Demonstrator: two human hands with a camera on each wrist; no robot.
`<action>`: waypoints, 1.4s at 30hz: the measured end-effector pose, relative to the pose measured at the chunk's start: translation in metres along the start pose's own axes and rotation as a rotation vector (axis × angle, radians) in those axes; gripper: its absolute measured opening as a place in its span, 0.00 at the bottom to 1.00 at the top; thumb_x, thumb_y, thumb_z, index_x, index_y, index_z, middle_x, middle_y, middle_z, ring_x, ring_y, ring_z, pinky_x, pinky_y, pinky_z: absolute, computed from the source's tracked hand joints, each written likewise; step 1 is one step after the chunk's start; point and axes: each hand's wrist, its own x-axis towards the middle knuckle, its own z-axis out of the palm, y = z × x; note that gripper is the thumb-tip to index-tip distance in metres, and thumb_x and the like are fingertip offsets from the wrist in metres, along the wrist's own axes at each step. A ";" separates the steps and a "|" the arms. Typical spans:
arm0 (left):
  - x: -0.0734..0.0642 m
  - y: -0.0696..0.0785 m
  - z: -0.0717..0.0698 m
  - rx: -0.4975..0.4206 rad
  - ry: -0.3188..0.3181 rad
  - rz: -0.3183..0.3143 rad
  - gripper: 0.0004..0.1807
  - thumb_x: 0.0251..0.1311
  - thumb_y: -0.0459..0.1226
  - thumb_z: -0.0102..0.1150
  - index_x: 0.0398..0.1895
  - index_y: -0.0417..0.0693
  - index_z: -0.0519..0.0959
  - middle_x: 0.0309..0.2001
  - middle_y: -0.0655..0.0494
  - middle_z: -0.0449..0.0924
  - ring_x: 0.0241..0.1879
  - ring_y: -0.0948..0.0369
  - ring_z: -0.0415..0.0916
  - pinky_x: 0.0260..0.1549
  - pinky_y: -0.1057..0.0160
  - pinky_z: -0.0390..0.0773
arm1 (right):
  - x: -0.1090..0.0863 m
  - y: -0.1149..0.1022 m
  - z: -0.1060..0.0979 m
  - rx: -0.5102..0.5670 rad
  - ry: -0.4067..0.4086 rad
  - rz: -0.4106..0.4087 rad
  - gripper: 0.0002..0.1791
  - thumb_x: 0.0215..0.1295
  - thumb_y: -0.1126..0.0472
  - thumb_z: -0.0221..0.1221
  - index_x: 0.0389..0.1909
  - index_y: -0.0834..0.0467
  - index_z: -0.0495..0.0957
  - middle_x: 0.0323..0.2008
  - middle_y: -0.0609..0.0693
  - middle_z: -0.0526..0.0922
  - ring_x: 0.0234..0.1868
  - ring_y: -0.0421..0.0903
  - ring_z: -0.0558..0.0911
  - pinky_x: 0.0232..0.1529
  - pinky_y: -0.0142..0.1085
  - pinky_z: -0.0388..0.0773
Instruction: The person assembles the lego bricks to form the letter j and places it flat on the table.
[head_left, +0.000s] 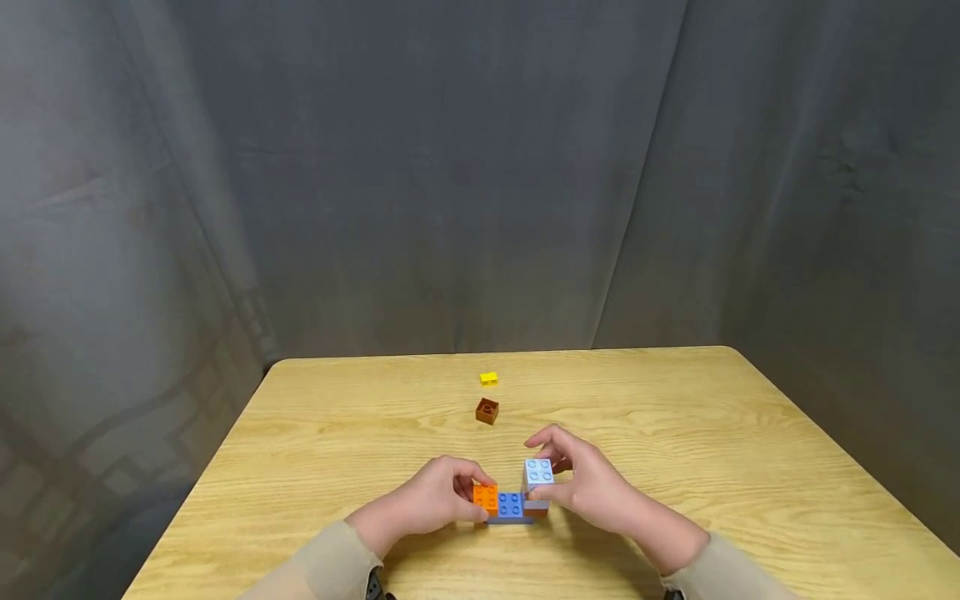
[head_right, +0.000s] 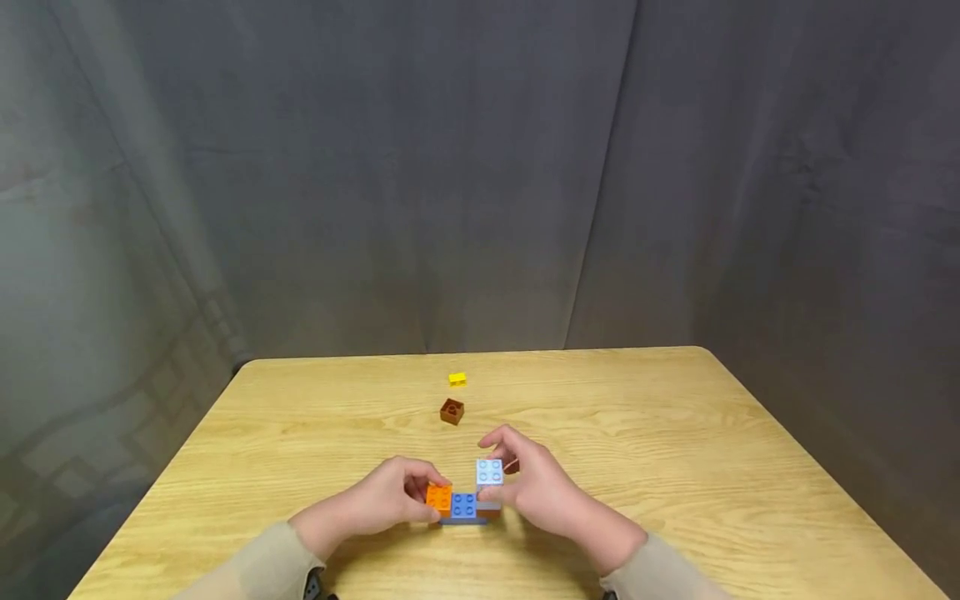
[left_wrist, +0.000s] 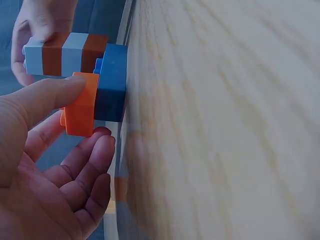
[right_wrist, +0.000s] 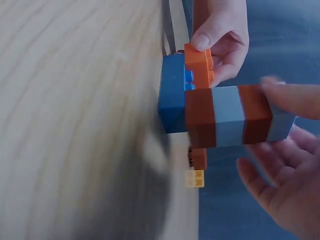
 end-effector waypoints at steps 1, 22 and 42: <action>0.000 0.000 0.000 0.000 0.001 0.003 0.16 0.52 0.33 0.75 0.45 0.48 0.86 0.30 0.56 0.77 0.30 0.59 0.71 0.29 0.65 0.71 | -0.001 0.001 0.000 0.003 -0.007 0.009 0.29 0.52 0.61 0.74 0.55 0.52 0.74 0.40 0.45 0.79 0.44 0.48 0.78 0.50 0.51 0.74; 0.000 0.005 0.001 -0.016 -0.017 0.005 0.16 0.52 0.33 0.75 0.45 0.48 0.86 0.30 0.55 0.78 0.30 0.59 0.72 0.29 0.65 0.72 | 0.056 -0.005 -0.033 0.128 0.213 0.006 0.18 0.77 0.53 0.52 0.55 0.62 0.76 0.50 0.56 0.81 0.54 0.55 0.78 0.56 0.51 0.72; -0.011 -0.002 -0.001 -0.026 -0.016 0.014 0.15 0.52 0.33 0.74 0.44 0.49 0.86 0.29 0.56 0.78 0.28 0.61 0.72 0.29 0.66 0.72 | 0.141 0.050 0.025 -0.071 0.029 0.172 0.20 0.57 0.63 0.71 0.51 0.60 0.81 0.41 0.53 0.80 0.41 0.49 0.76 0.43 0.42 0.75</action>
